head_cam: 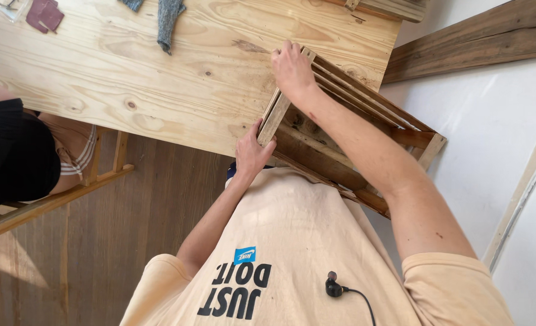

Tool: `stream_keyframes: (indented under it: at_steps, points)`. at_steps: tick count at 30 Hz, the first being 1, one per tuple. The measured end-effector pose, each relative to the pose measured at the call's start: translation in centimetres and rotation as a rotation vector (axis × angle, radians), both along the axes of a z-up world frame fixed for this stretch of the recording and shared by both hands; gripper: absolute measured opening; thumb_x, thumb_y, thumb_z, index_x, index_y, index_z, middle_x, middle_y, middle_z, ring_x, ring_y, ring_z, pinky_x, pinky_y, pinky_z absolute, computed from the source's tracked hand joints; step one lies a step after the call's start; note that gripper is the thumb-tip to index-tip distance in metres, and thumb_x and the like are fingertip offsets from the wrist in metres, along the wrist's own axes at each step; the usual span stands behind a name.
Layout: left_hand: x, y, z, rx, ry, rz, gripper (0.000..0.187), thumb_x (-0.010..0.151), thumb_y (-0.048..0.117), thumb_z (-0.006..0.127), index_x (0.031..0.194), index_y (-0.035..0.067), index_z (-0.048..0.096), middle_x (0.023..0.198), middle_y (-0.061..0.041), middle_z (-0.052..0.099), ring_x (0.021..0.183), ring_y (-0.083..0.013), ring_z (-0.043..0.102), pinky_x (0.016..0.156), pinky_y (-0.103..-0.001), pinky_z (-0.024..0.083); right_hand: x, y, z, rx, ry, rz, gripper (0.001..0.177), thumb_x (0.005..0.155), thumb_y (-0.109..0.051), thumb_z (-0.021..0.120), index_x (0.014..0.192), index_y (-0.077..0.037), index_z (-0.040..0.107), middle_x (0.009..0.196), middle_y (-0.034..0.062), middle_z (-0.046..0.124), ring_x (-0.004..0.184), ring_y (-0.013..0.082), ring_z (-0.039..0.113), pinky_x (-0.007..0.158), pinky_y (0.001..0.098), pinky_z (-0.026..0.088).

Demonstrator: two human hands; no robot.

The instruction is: The person sands the surface and inner slats of a wooden crate using a sanding block, then turns the crate over to sand the bottom and other sides.

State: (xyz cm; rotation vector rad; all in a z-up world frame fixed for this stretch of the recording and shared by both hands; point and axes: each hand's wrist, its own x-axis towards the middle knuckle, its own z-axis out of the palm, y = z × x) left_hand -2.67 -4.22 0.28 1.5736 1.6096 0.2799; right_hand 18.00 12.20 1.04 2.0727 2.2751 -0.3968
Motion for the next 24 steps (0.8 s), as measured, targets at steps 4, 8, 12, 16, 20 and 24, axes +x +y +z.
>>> stream_keyframes:
  at_steps: [4, 8, 12, 16, 20, 24]
  points:
    - [-0.8, -1.0, -0.8, -0.017, -0.064, 0.017, 0.085, 0.095, 0.051, 0.079, 0.174, 0.020, 0.072, 0.146, -0.008, 0.091, 0.109, -0.0355, 0.085, 0.104, -0.057, 0.063, -2.4, -4.8, 3.9, -0.207, -0.251, 0.109, 0.028, 0.116, 0.017, 0.060, 0.129, 0.002, 0.081, 0.123, 0.0235, 0.078, 0.103, 0.0307, 0.071, 0.099, 0.0429, 0.068]
    - [-0.6, -1.2, -1.3, -0.009, -0.134, 0.043, 0.086, 0.100, 0.052, 0.079, 0.179, 0.021, 0.067, 0.168, -0.013, 0.082, 0.155, -0.0374, 0.077, 0.121, -0.053, 0.061, -4.0, -8.6, 3.0, -0.172, -0.065, 0.266, 0.039, 0.113, 0.020, 0.061, 0.138, 0.000, 0.083, 0.122, 0.0225, 0.076, 0.101, 0.0282, 0.073, 0.082, 0.0348, 0.074]
    - [-0.5, -1.1, -0.7, -0.048, -0.076, 0.027, 0.086, 0.101, 0.053, 0.073, 0.182, 0.024, 0.064, 0.156, -0.015, 0.088, 0.138, -0.0435, 0.082, 0.111, -0.057, 0.062, -3.0, -3.5, 1.9, -0.169, 0.161, 0.007, 0.023, 0.131, 0.009, 0.060, 0.115, 0.012, 0.076, 0.116, 0.0263, 0.071, 0.096, 0.0324, 0.071, 0.075, 0.0341, 0.070]
    - [-0.3, -0.8, -0.7, -0.059, -0.094, 0.072, 0.087, 0.094, 0.051, 0.076, 0.177, 0.025, 0.071, 0.145, -0.009, 0.093, 0.131, -0.0355, 0.086, 0.110, -0.051, 0.063, -3.5, -6.3, -0.4, -0.181, -0.022, 0.163, 0.045, 0.108, 0.021, 0.061, 0.149, 0.008, 0.078, 0.132, 0.0343, 0.076, 0.117, 0.0394, 0.076, 0.091, 0.0422, 0.075]
    - [-0.4, -1.0, -1.1, -0.171, -0.093, 0.114, 0.092, 0.093, 0.062, 0.087, 0.180, 0.036, 0.068, 0.164, -0.015, 0.084, 0.154, -0.0449, 0.077, 0.130, -0.060, 0.061, -3.1, -7.4, -5.9, 0.067, -0.005, 0.290, 0.026, 0.096, -0.013, 0.086, 0.120, -0.006, 0.091, 0.110, 0.0181, 0.071, 0.102, 0.0395, 0.085, 0.079, 0.0497, 0.077]
    - [-0.6, -0.5, -1.8, -0.202, -0.051, 0.094, 0.093, 0.092, 0.067, 0.085, 0.180, 0.042, 0.067, 0.162, -0.014, 0.085, 0.152, -0.0471, 0.078, 0.131, -0.061, 0.061, -3.1, -2.6, -12.6, 0.020, -0.003, 0.262, 0.019, 0.094, -0.007, 0.082, 0.107, -0.008, 0.097, 0.107, 0.0206, 0.077, 0.100, 0.0409, 0.089, 0.078, 0.0550, 0.078]
